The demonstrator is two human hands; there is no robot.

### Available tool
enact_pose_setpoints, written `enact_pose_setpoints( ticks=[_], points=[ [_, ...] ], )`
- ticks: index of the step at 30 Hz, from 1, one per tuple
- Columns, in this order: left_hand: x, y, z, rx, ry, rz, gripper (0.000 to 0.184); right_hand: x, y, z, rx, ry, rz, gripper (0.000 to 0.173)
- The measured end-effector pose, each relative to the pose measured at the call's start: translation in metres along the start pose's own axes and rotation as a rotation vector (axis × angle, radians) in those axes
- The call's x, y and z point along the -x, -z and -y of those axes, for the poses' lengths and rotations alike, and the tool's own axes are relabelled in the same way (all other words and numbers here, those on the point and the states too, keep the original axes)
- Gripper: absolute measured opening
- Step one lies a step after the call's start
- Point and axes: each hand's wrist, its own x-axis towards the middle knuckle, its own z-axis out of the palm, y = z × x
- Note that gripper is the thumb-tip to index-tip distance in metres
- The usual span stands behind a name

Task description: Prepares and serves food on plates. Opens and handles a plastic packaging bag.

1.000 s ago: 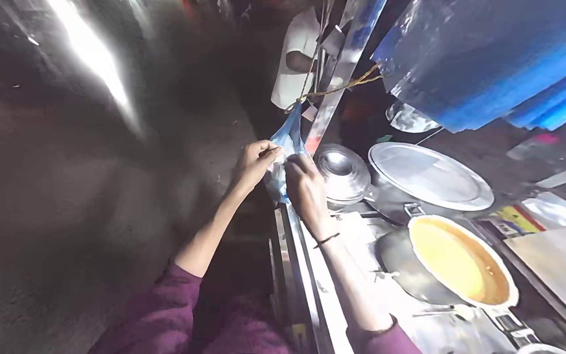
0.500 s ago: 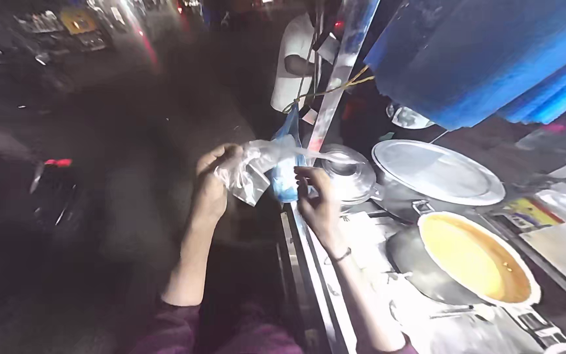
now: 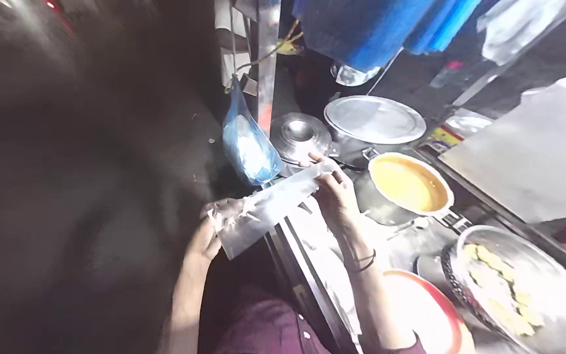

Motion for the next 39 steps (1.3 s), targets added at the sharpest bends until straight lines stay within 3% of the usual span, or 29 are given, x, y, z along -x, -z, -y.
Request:
enact_pose_setpoints(
  ticks=[4, 8, 12, 14, 16, 18, 19, 21, 22, 23, 26, 29, 32, 33, 36, 39],
  points=[
    [-0.001, 0.003, 0.024, -0.112, 0.034, 0.08, 0.012, 0.013, 0.022, 0.002, 0.069, -0.093, -0.153, 0.018],
    [0.0, -0.001, 0.039, -0.229, 0.091, 0.098, 0.015, 0.029, 0.05, 0.001, 0.035, -0.17, -0.149, 0.026],
    [-0.004, -0.001, 0.053, -0.221, 0.082, 0.186, 0.017, 0.041, 0.063, 0.003, 0.366, -0.231, -0.199, 0.043],
    [-0.004, -0.007, 0.056, -0.253, 0.039, 0.209, 0.02, 0.055, 0.063, -0.009, 0.771, 0.032, -0.364, 0.048],
    [-0.007, -0.015, 0.06, -0.279, -0.013, 0.177, 0.02, 0.069, 0.056, -0.016, 1.112, 0.472, -0.471, 0.041],
    [-0.008, -0.029, 0.065, -0.253, -0.033, 0.114, 0.022, 0.084, 0.037, -0.01, 1.207, 0.728, -0.356, 0.019],
    [-0.008, -0.035, 0.069, -0.24, -0.035, 0.082, 0.022, 0.094, 0.023, -0.008, 1.22, 0.71, -0.224, 0.022],
    [-0.01, -0.046, 0.074, -0.254, -0.059, 0.014, 0.022, 0.108, -0.004, -0.007, 1.28, 0.549, 0.009, 0.051],
    [-0.013, -0.051, 0.078, -0.253, -0.086, -0.012, 0.022, 0.11, -0.013, -0.009, 1.329, 0.48, 0.053, 0.061],
    [-0.014, -0.056, 0.082, -0.243, -0.111, -0.028, 0.022, 0.11, -0.018, -0.015, 1.345, 0.441, 0.061, 0.06],
    [-0.01, -0.068, 0.088, -0.205, -0.109, -0.016, 0.024, 0.109, -0.016, -0.031, 1.257, 0.387, 0.002, 0.021],
    [-0.004, -0.069, 0.086, -0.175, -0.13, 0.144, 0.035, 0.106, -0.004, -0.024, 0.93, 0.241, -0.038, 0.014],
    [0.004, -0.069, 0.088, -0.157, -0.17, 0.393, 0.066, 0.102, 0.002, -0.023, 0.554, 0.038, -0.165, 0.015],
    [0.009, -0.072, 0.089, -0.138, -0.137, 0.398, 0.065, 0.102, 0.003, -0.026, 0.481, -0.006, -0.176, 0.018],
    [0.015, -0.08, 0.094, -0.036, -0.099, 0.28, 0.018, 0.102, 0.008, -0.032, 0.28, -0.116, -0.182, 0.021],
    [0.006, -0.078, 0.094, 0.037, -0.09, 0.175, 0.003, 0.108, 0.025, -0.038, -0.062, -0.199, -0.172, 0.017]
  ],
)
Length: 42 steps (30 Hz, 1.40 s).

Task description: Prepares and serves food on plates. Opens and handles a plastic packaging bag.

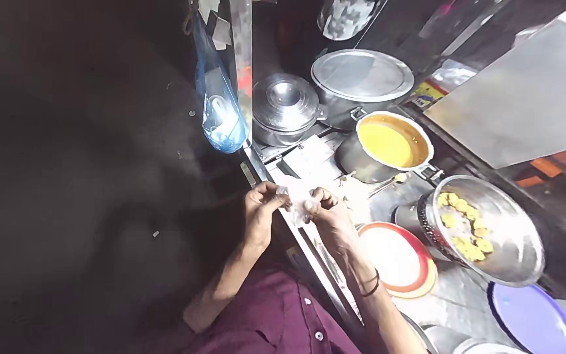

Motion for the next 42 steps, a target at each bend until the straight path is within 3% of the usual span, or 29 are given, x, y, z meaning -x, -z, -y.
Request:
enact_pose_setpoints(
  ticks=[2, 7, 11, 14, 19, 25, 28, 34, 38, 42],
  points=[
    [-0.005, 0.007, 0.002, -0.054, -0.012, -0.04, 0.008, 0.004, 0.005, -0.003, -0.108, -0.02, -0.018, 0.014],
    [-0.002, 0.014, 0.016, -0.321, 0.041, 0.087, 0.024, 0.011, 0.004, -0.015, 0.151, 0.062, 0.025, 0.012],
    [-0.009, 0.037, 0.011, -0.314, -0.077, -0.194, 0.017, -0.013, 0.033, -0.009, 0.221, 0.047, -0.169, 0.026],
    [-0.01, 0.068, -0.007, -0.361, -0.152, -0.35, 0.014, -0.084, 0.085, -0.042, 0.438, -0.053, -0.438, 0.02],
    [0.003, 0.089, -0.017, -0.479, -0.078, -0.28, 0.017, -0.225, 0.142, -0.135, 1.0, -0.63, -0.579, 0.097],
    [0.014, 0.09, -0.008, -0.525, -0.051, -0.16, 0.026, -0.332, 0.155, -0.198, 1.112, -0.654, -0.812, 0.135],
    [0.018, 0.1, -0.015, -0.575, -0.048, -0.142, 0.025, -0.341, 0.17, -0.241, 1.246, -0.639, -0.872, 0.141],
    [0.002, 0.114, -0.016, -0.598, 0.04, -0.099, 0.028, -0.288, 0.22, -0.229, 1.491, -0.611, -0.564, 0.142],
    [-0.028, 0.108, -0.006, -0.6, 0.086, -0.007, 0.021, -0.243, 0.25, -0.209, 1.694, -0.452, -0.147, 0.138],
    [-0.053, 0.094, -0.002, -0.627, 0.103, 0.174, 0.02, -0.231, 0.273, -0.191, 1.755, -0.307, 0.276, 0.139]
  ],
)
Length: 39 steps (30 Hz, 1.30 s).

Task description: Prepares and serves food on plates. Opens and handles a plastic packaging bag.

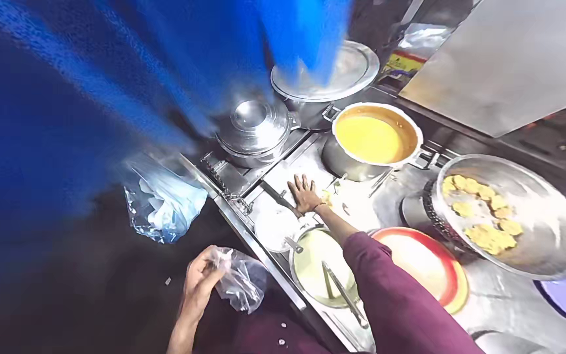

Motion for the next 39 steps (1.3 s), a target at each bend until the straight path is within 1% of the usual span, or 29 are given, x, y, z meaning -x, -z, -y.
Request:
enact_pose_setpoints(
  ticks=[2, 4, 6, 7, 10, 11, 13, 14, 16, 17, 19, 20, 22, 24, 27, 29, 30, 33, 35, 37, 39],
  points=[
    [-0.009, -0.004, -0.001, -0.011, -0.034, 0.061, 0.017, -0.001, 0.0, -0.006, 0.046, 0.084, 0.021, 0.142],
    [-0.012, -0.007, -0.003, -0.01, -0.054, 0.079, 0.016, -0.002, 0.002, -0.006, 0.047, 0.102, 0.056, 0.143],
    [-0.012, -0.011, -0.004, -0.001, -0.056, 0.053, 0.016, -0.005, 0.01, -0.007, -0.014, 0.103, 0.1, 0.139],
    [-0.011, -0.013, -0.004, 0.008, -0.053, 0.037, 0.017, -0.007, 0.016, -0.009, -0.071, 0.105, 0.112, 0.134],
    [-0.009, -0.018, -0.003, 0.016, -0.034, 0.019, 0.017, -0.007, 0.041, -0.016, -0.283, 0.096, 0.128, 0.111],
    [-0.008, -0.02, -0.003, 0.016, -0.031, 0.023, 0.017, -0.006, 0.051, -0.02, -0.346, 0.093, 0.114, 0.101],
    [-0.007, -0.022, -0.004, 0.008, -0.028, 0.036, 0.017, -0.001, 0.074, -0.028, -0.49, 0.077, 0.046, 0.071],
    [-0.007, -0.022, -0.004, 0.004, -0.026, 0.036, 0.017, 0.0, 0.085, -0.034, -0.557, 0.036, 0.037, 0.062],
    [-0.007, -0.023, -0.005, -0.001, -0.033, 0.028, 0.017, 0.0, 0.101, -0.046, -0.619, -0.042, -0.05, 0.047],
    [-0.007, -0.023, -0.005, -0.003, -0.041, 0.025, 0.018, 0.0, 0.103, -0.052, -0.613, -0.068, -0.093, 0.043],
    [-0.009, -0.024, -0.006, 0.006, -0.067, 0.029, 0.02, 0.001, 0.101, -0.057, -0.55, -0.069, -0.134, 0.044],
    [-0.01, -0.025, -0.006, 0.019, -0.082, 0.042, 0.022, 0.002, 0.095, -0.054, -0.512, -0.033, -0.151, 0.046],
    [-0.013, -0.027, -0.008, 0.055, -0.103, 0.059, 0.025, 0.004, 0.072, -0.042, -0.395, 0.066, -0.196, 0.055],
    [-0.013, -0.029, -0.009, 0.08, -0.106, 0.06, 0.025, 0.007, 0.046, -0.027, -0.223, 0.121, -0.187, 0.065],
    [-0.01, -0.031, -0.012, 0.053, -0.124, 0.074, 0.025, 0.016, 0.018, -0.002, -0.115, 0.105, -0.126, 0.077],
    [-0.008, -0.032, -0.015, 0.03, -0.143, 0.094, 0.024, 0.018, 0.003, 0.006, -0.066, 0.081, -0.118, 0.086],
    [-0.005, -0.032, -0.016, 0.029, -0.148, 0.097, 0.024, 0.02, -0.003, 0.008, -0.054, 0.071, -0.114, 0.088],
    [0.003, -0.031, -0.018, 0.031, -0.157, 0.077, 0.022, 0.021, -0.012, 0.008, -0.031, 0.074, -0.121, 0.089],
    [0.009, -0.03, -0.017, 0.024, -0.162, 0.048, 0.021, 0.021, -0.009, 0.008, -0.028, 0.071, -0.078, 0.087],
    [0.015, -0.029, -0.016, 0.026, -0.169, 0.03, 0.02, 0.022, 0.0, 0.006, -0.098, 0.056, -0.02, 0.078],
    [0.021, -0.029, -0.016, 0.039, -0.174, 0.021, 0.019, 0.024, 0.014, 0.003, -0.245, 0.001, -0.058, 0.061]
  ],
)
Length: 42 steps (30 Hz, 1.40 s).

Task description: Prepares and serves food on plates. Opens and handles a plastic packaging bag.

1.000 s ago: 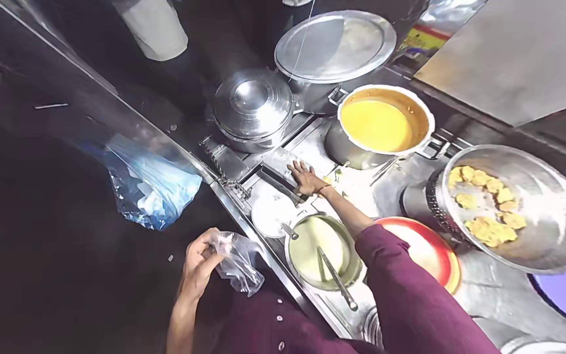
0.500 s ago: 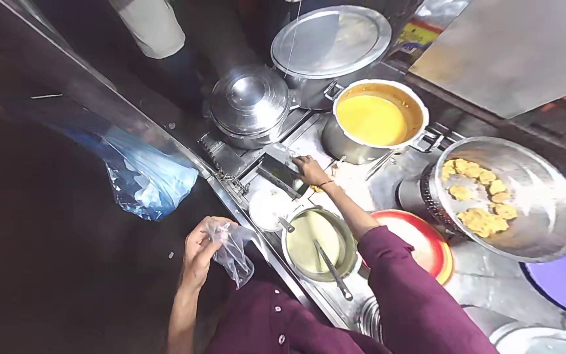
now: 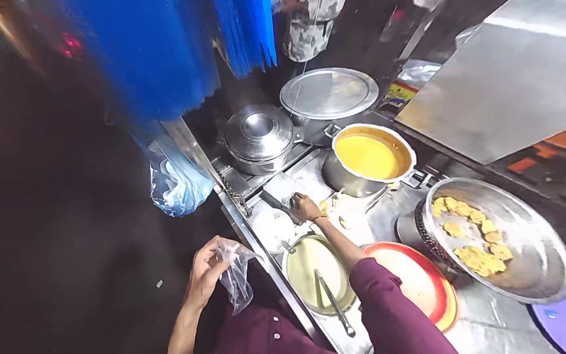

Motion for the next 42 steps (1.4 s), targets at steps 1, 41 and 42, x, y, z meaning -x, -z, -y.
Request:
enact_pose_setpoints(
  ticks=[1, 41, 42],
  points=[
    [0.003, 0.001, 0.001, 0.009, -0.006, -0.002, 0.02, 0.004, 0.01, 0.003, -0.08, -0.025, -0.061, 0.055],
    [-0.026, -0.285, -0.027, 0.262, 0.146, 0.742, 0.031, 0.469, 0.12, 0.083, -1.211, -0.204, -1.499, 0.02],
    [-0.018, -0.291, -0.029, 0.187, 0.122, 0.851, 0.048, 0.472, 0.113, 0.08, -1.064, -0.229, -1.529, 0.02]
  ],
)
